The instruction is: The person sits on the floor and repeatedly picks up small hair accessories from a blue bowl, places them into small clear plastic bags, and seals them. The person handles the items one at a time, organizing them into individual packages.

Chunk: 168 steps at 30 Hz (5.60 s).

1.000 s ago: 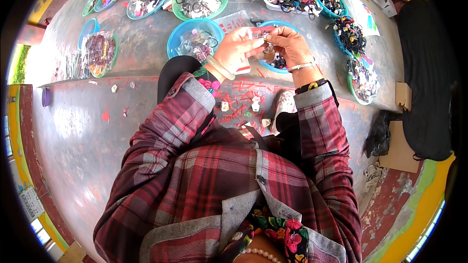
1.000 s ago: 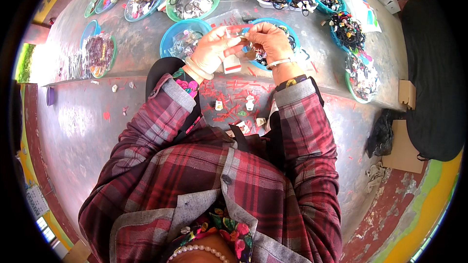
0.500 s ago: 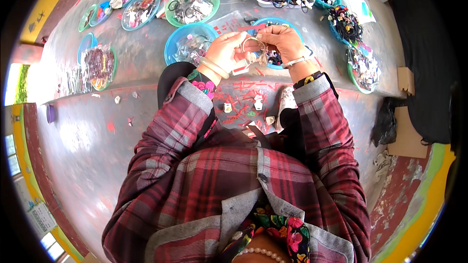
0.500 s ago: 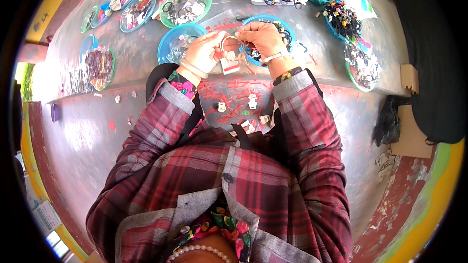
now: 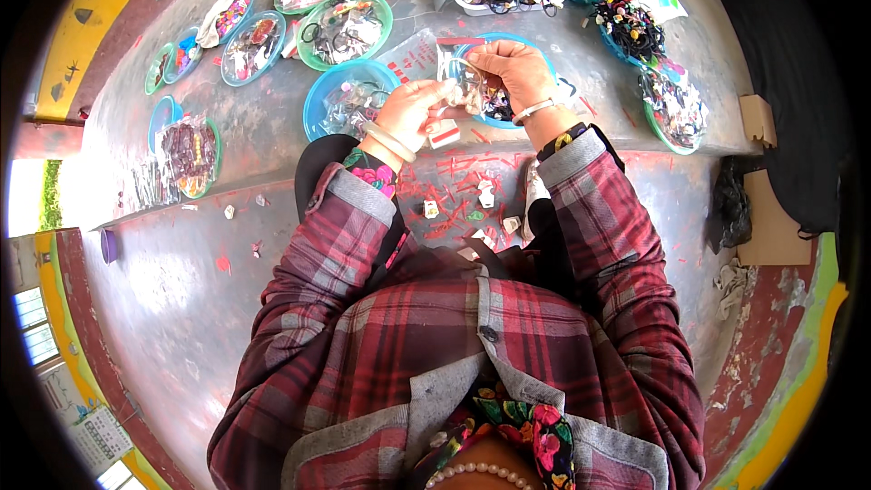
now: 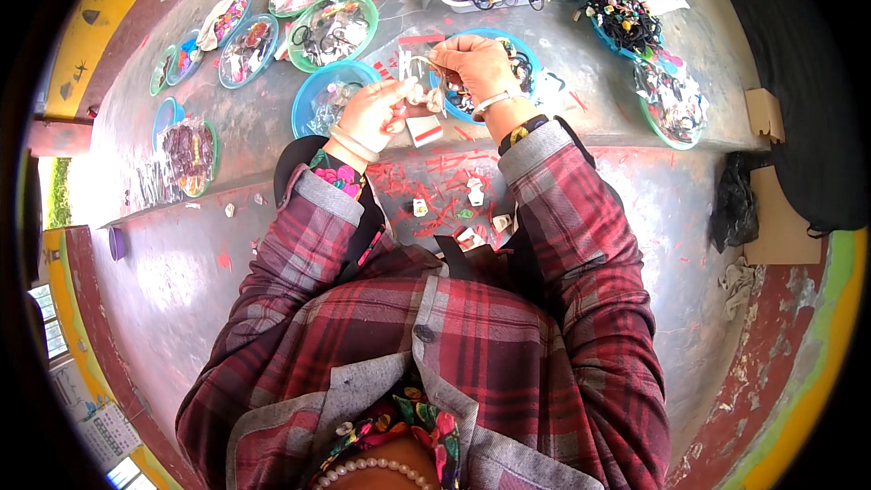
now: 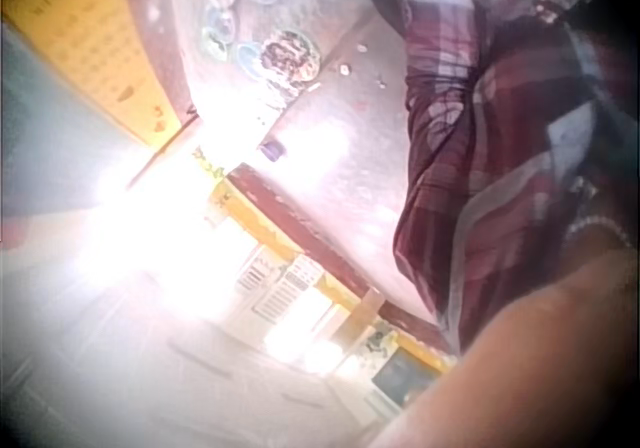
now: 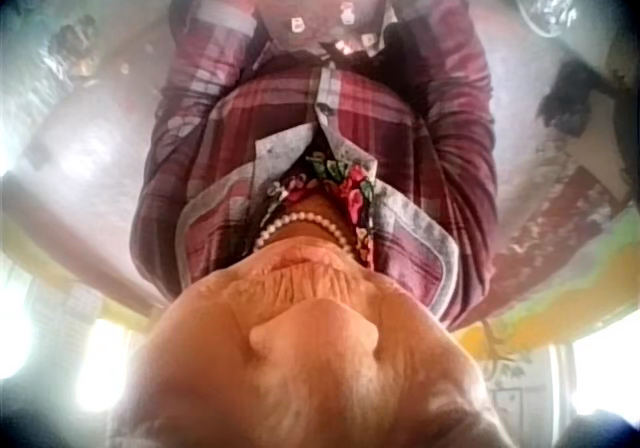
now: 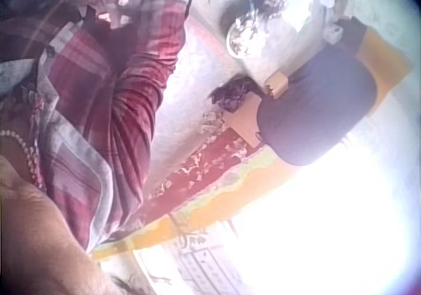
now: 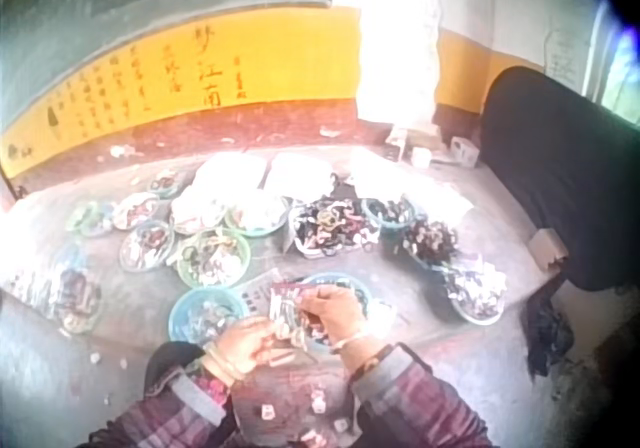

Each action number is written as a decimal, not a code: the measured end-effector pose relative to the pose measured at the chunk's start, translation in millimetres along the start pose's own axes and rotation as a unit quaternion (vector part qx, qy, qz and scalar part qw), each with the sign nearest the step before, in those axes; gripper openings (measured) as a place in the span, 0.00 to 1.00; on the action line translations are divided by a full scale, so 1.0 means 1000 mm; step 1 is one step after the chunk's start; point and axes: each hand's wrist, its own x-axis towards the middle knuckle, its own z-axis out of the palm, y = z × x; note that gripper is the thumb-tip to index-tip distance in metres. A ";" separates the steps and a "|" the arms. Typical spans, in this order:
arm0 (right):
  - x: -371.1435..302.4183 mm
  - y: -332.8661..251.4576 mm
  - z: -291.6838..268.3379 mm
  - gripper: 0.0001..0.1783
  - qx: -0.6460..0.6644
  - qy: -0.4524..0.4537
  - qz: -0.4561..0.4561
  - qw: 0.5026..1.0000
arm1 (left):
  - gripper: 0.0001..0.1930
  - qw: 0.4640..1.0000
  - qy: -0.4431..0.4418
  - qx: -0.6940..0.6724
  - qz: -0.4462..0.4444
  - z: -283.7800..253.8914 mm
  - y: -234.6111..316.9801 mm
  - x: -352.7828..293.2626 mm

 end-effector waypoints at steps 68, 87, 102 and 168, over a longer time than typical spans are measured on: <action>-0.030 0.019 0.030 0.04 -0.693 0.012 -0.355 0.627 | 0.08 0.824 0.106 0.500 0.243 0.002 -0.020 0.010; -0.033 0.022 0.034 0.06 -0.706 0.005 -0.303 0.640 | 0.08 0.841 0.102 0.476 0.236 -0.005 -0.033 0.014; -0.037 0.016 0.040 0.07 -0.730 0.024 -0.277 0.624 | 0.08 0.820 0.101 0.492 0.275 0.001 -0.031 0.012; -0.031 0.006 0.004 0.03 -0.489 -0.020 -0.324 0.810 | 0.12 0.953 0.203 -0.110 0.197 -0.048 -0.005 0.017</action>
